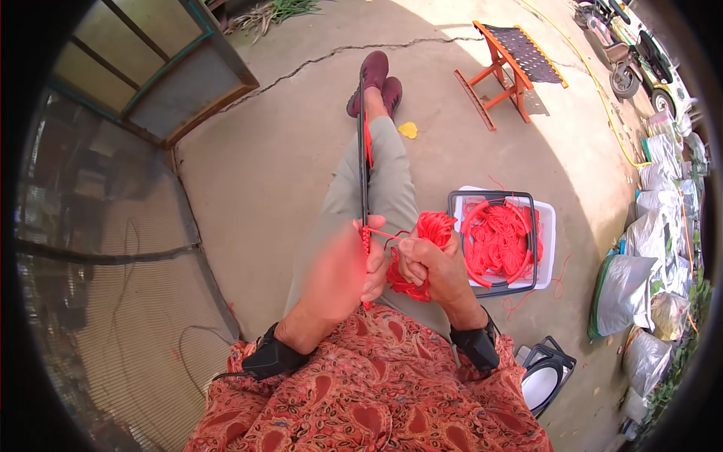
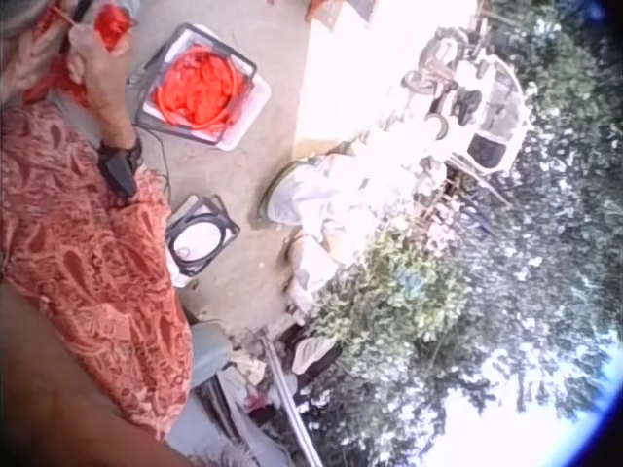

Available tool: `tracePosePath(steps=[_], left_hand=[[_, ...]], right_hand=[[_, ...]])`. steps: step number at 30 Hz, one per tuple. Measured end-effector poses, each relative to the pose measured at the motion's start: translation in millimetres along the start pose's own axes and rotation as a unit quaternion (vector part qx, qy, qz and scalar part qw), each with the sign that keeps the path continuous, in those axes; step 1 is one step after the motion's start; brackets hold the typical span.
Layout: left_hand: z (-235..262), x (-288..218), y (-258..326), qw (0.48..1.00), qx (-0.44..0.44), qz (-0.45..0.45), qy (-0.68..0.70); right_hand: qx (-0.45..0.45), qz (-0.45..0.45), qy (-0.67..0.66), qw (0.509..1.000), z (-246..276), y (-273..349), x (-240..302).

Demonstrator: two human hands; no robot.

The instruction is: Wrapping a red decorative cord around a black furniture frame or handle component.

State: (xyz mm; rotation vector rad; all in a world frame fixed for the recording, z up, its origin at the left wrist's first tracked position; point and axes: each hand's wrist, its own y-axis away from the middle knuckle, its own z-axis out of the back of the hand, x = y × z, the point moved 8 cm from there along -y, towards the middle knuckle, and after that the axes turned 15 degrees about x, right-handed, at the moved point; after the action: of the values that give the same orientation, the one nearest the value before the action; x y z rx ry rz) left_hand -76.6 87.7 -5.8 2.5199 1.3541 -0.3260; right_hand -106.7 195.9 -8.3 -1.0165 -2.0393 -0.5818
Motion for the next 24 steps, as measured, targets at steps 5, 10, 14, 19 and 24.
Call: tracePosePath(steps=[5, 10, 14, 19, 24], left_hand=[[9, -3, 2, 0.999, -0.025, -0.030, 0.020], [11, -9, 3, 0.999, -0.006, -0.018, 0.026], [13, -15, 8, 1.000, -0.009, -0.024, -0.015], [18, -82, 34, 0.917, -0.164, -0.173, -0.318], [-51, -109, 21, 0.805, -0.115, -0.246, -0.527]], right_hand=[[0.014, 0.004, 0.044, 0.999, -5, 2, 5], [0.025, -0.014, 0.003, 1.000, 8, 0, 11], [-0.062, 0.020, 0.404, 0.912, 38, -16, 54], [-0.048, 0.040, 0.637, 0.768, -18, -46, 96], [0.114, 0.138, 0.799, 0.574, -96, -73, 83]])
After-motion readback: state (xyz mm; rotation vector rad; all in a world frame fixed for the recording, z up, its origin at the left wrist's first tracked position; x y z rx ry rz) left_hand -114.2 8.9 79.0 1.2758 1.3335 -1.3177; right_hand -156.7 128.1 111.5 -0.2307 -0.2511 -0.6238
